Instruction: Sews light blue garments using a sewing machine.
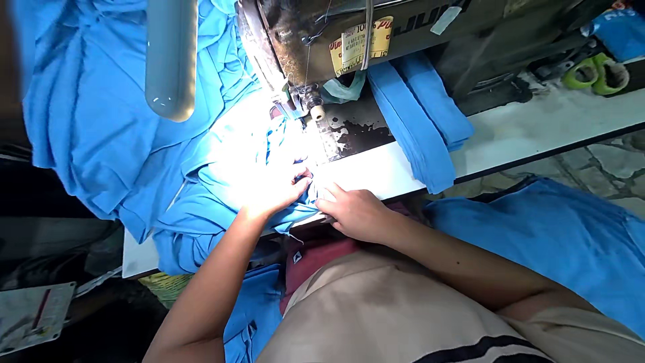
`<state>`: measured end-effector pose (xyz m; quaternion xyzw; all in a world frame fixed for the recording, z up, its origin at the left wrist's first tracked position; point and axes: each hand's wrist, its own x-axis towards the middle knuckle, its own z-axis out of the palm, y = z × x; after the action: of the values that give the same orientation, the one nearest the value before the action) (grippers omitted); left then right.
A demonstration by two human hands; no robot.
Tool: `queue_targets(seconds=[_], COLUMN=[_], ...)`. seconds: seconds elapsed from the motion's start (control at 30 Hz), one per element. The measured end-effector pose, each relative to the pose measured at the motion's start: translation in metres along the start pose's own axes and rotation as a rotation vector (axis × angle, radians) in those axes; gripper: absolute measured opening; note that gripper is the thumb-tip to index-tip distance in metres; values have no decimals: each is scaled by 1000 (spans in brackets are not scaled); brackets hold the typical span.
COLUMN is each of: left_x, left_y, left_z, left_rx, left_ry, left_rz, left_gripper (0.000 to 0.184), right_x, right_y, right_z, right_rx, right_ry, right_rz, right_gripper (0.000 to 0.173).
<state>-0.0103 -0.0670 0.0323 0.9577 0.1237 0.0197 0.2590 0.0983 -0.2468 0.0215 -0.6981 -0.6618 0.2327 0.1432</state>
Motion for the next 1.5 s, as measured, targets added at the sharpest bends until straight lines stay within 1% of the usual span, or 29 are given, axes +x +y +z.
queue_targets(seconds=[0.1,0.17,0.23,0.37,0.43,0.53,0.6,0.63,0.7,0.77,0.83,0.9,0.93,1.0,1.07,1.13,1.2,1.23,1.27,1.3,1.33,1.37,1.4,1.43,1.47,1.5], left_x=[-4,-6,-7,-7,-7,-8,-9,-9,-7,-5,-5,-7,-8,-12,-15,-15,-15,-14,-12,-10,-9,-8,-7,-5,-5,-4], left_y=[-3,-5,-6,-4,-8,-12,-8,-6,-5,-6,-8,-6,-6,-9,-14,-17,-14,-12,-11,-9,-6,-4,-1,3,6,9], left_z=[6,9,9,7,9,11,9,8,9,10,11,9,8,10,15,17,16,16,17,17,18,19,18,15,13,10], left_rx=[-11,-36,-57,8,19,14,7,5,-8,-23,-13,3,-6,46,164,215,196,205,241,260,255,231,163,39,-83,-182], left_ry=[44,109,150,131,126,66,81,81,91,131,158,98,50,26,51,51,3,4,34,61,84,100,97,87,112,162], left_rz=[60,27,-10,92,125,168,157,117,54,22,49,94,99,137,182,197,177,184,208,217,209,183,125,34,-69,-147], left_gripper=[18,23,22,16,18,22,21,21,20,21,20,18,19,20,25,37,52,56,55,47,35,25,19,20,22,24], right_x=[-1,-1,0,0,1,0,-1,-1,-2,-2,-3,-2,-2,0,2,3,4,5,5,6,6,7,9,11,13,14], right_y=[1,0,0,1,2,2,4,5,7,7,5,6,6,7,9,10,11,12,13,13,14,13,13,12,11,10], right_z=[3,3,3,2,3,3,9,13,16,15,14,14,13,10,9,8,2,-2,-6,-9,-11,-13,-16,-17,-17,-16], right_rx=[-10,-15,-22,-14,-19,-30,-43,-45,-43,-39,-38,-45,-41,-33,-31,-14,81,149,207,229,217,178,124,69,31,11], right_ry=[21,35,29,16,34,19,88,148,194,183,160,176,159,123,121,118,110,130,162,203,227,214,150,65,1,-26], right_rz=[-13,-15,-27,-50,-55,-51,-84,-113,-135,-123,-93,-109,-122,-161,-191,-193,-168,-158,-156,-166,-175,-171,-143,-101,-67,-52], right_gripper=[22,23,22,22,22,22,19,18,17,20,22,20,18,18,18,19,28,32,35,35,34,32,30,28,27,27])
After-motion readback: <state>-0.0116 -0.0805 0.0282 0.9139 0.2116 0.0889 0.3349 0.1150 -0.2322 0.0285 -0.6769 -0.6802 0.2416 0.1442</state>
